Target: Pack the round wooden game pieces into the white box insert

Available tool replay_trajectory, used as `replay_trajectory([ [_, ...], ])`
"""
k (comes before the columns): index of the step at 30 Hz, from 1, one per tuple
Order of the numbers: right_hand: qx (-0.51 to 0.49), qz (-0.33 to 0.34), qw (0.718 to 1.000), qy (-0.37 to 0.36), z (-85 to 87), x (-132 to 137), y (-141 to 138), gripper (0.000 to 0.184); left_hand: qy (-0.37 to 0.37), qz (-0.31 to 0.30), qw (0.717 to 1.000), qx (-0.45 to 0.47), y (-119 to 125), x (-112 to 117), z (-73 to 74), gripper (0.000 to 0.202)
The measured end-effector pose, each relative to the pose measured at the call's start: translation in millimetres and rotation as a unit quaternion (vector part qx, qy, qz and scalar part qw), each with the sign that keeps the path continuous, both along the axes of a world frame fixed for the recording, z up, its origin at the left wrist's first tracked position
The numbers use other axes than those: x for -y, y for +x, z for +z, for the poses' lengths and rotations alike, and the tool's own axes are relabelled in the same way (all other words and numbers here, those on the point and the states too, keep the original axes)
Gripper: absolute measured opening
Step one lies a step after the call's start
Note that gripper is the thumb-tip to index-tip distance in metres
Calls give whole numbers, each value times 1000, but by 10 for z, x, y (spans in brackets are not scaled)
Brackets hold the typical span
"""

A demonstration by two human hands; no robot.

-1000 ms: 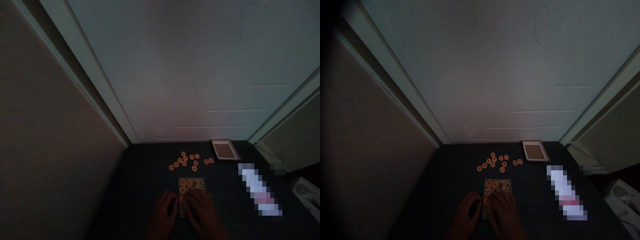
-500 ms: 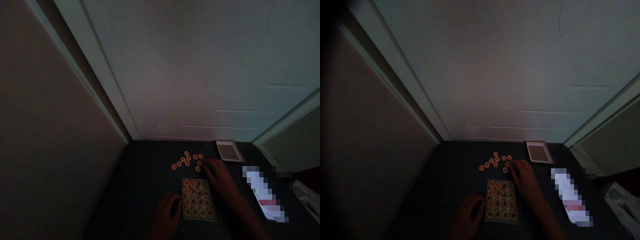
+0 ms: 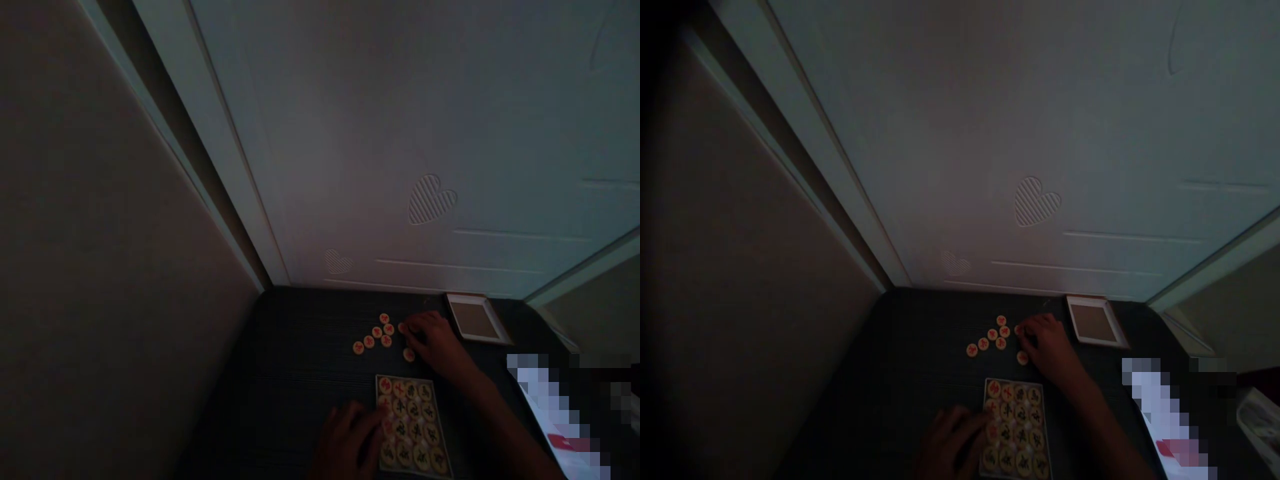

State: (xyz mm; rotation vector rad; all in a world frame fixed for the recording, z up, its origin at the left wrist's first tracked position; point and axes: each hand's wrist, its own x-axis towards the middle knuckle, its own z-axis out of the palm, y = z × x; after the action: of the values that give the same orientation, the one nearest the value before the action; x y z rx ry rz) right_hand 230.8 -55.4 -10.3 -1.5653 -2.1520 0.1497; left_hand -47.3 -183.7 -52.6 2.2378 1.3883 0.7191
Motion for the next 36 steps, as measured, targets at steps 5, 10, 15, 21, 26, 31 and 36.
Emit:
replay_trajectory([
  [5,9,-8,1000,-18,-50,-67,-38,11,54,38,998,-19,-10,-11,-65,33],
  [10,-4,-27,1000,-7,57,47,-75,14,10,-53,998,-10,-49,-30,197,30],
  [15,-43,-29,997,61,184,672,-97,23,-15,-56,998,-7,-34,-19,279,27],
  [21,-33,-49,997,53,-22,1279,-220,26,-26,-8,1000,-7,-23,18,157,32],
  [26,11,-67,996,56,-183,1352,-271,27,-49,-3,999,17,-6,3,232,30],
  [31,-6,-52,997,48,-179,1421,-321,34,-57,13,997,50,10,3,337,26],
  [36,-60,-67,994,61,-233,1544,-312,38,19,-26,999,-6,65,-47,493,31],
])
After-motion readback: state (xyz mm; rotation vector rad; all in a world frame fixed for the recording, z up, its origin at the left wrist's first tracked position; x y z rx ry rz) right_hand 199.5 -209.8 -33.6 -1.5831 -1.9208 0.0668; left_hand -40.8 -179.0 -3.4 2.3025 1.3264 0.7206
